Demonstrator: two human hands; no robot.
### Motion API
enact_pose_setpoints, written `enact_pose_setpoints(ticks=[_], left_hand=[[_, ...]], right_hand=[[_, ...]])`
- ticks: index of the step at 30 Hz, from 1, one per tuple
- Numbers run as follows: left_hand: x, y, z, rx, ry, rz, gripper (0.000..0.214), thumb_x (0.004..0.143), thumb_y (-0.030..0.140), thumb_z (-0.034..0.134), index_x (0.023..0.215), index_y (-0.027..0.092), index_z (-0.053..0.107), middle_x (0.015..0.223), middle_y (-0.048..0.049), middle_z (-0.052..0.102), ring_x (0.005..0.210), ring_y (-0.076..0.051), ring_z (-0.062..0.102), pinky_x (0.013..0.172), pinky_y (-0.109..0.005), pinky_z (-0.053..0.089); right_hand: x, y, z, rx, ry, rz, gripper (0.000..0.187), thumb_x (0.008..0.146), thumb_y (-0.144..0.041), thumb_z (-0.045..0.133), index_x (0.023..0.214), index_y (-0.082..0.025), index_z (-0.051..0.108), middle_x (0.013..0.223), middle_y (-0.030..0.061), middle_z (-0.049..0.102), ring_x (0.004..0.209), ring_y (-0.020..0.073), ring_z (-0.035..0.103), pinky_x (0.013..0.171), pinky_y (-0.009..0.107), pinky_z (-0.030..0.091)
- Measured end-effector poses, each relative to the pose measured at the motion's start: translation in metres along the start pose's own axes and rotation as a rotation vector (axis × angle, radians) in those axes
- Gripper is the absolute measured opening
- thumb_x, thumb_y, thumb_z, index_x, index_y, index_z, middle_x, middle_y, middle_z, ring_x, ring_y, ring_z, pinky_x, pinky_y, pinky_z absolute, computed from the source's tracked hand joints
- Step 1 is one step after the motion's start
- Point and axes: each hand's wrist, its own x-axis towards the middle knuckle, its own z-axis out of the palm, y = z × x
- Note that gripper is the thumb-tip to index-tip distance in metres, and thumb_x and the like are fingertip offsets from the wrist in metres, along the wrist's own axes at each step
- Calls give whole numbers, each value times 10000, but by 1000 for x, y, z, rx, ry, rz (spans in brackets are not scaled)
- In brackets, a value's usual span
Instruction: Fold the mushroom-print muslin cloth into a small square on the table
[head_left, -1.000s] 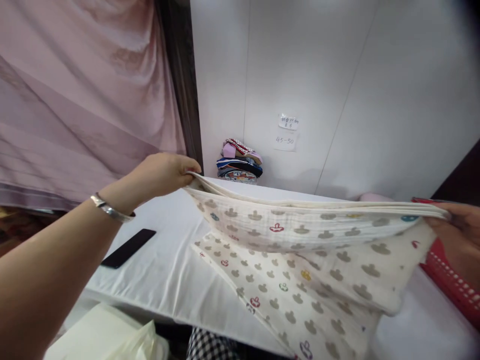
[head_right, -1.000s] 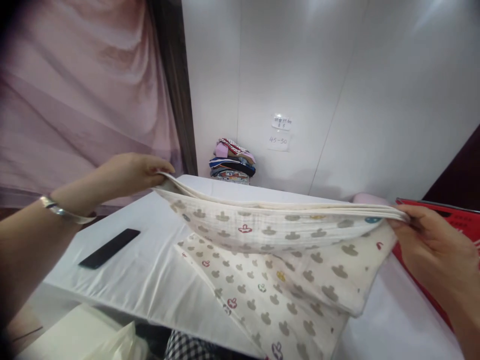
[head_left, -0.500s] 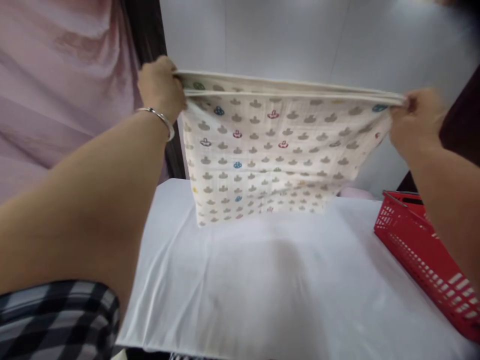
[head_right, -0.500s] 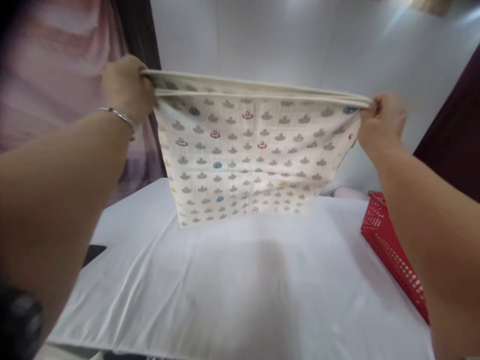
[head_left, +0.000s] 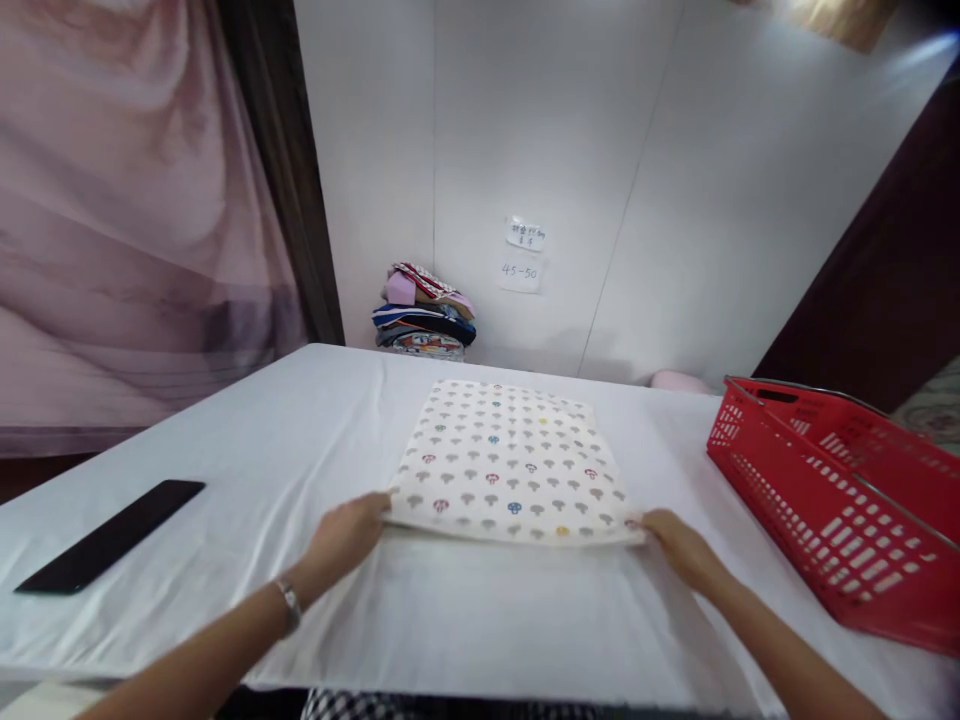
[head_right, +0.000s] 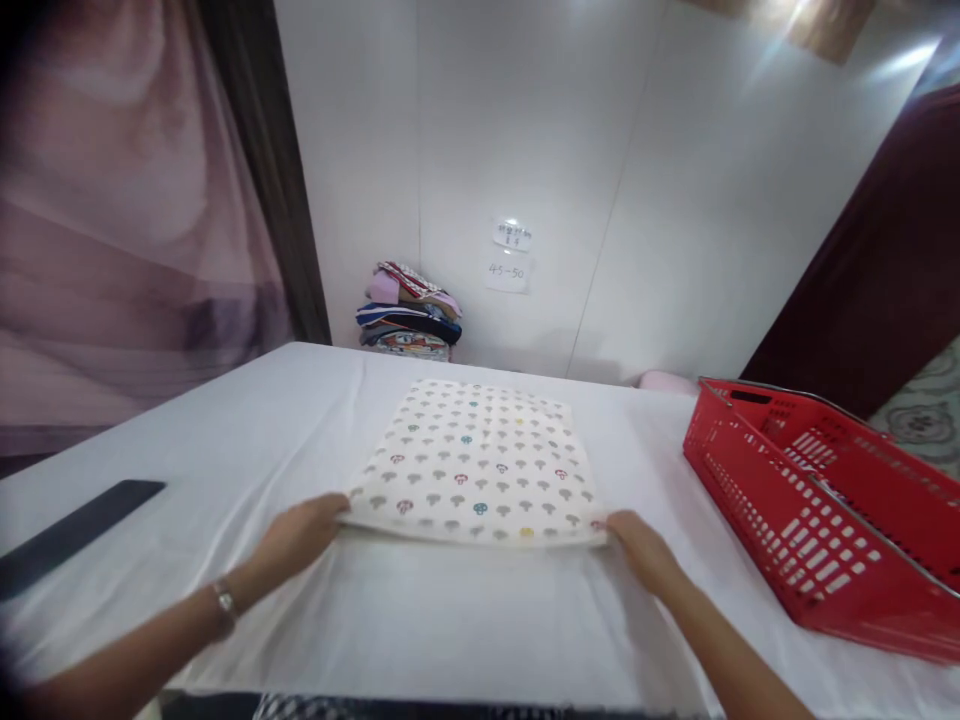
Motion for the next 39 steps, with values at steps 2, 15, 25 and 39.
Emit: enact_pose_setpoints(ticks=[2, 15, 25, 39], left_hand=[[-24, -4, 34, -10, -7, 7, 273, 705, 92, 391, 849, 261, 551, 980, -21, 631, 910, -209, 593, 708, -309, 440], [-37, 33, 52, 232, 239, 332, 231, 772, 82, 419, 901, 182, 583, 1030, -91, 582, 965, -236, 507, 818, -371, 401], [-22, 54, 63, -41, 159, 431, 235, 883, 236, 414, 844, 180, 639, 818, -52, 630, 842, -180, 548, 748, -298, 416], [-41, 87, 81, 177, 384, 430, 213, 842, 93, 407, 750, 161, 586, 749, -59, 578, 742, -181, 519, 665, -311, 374]], right_hand=[[-23, 1, 26, 37, -37, 24, 258, 798, -137, 333, 858, -228, 567, 1038, 59, 600, 1001, 201, 542, 865, 351, 441], [-31, -30, 48, -236, -2, -220, 302, 813, -127, 414, 1045, -171, 601, 1099, 102, 602, 1059, 244, 508, 934, 415, 361], [4, -111, 78, -72, 5, -384, 244, 882, -209, 420, 1046, -199, 602, 1072, 79, 599, 988, 214, 529, 855, 359, 408], [34, -143, 106, 154, 131, -227, 244, 881, -236, 388, 908, -223, 630, 875, 29, 639, 833, 181, 556, 746, 310, 407]])
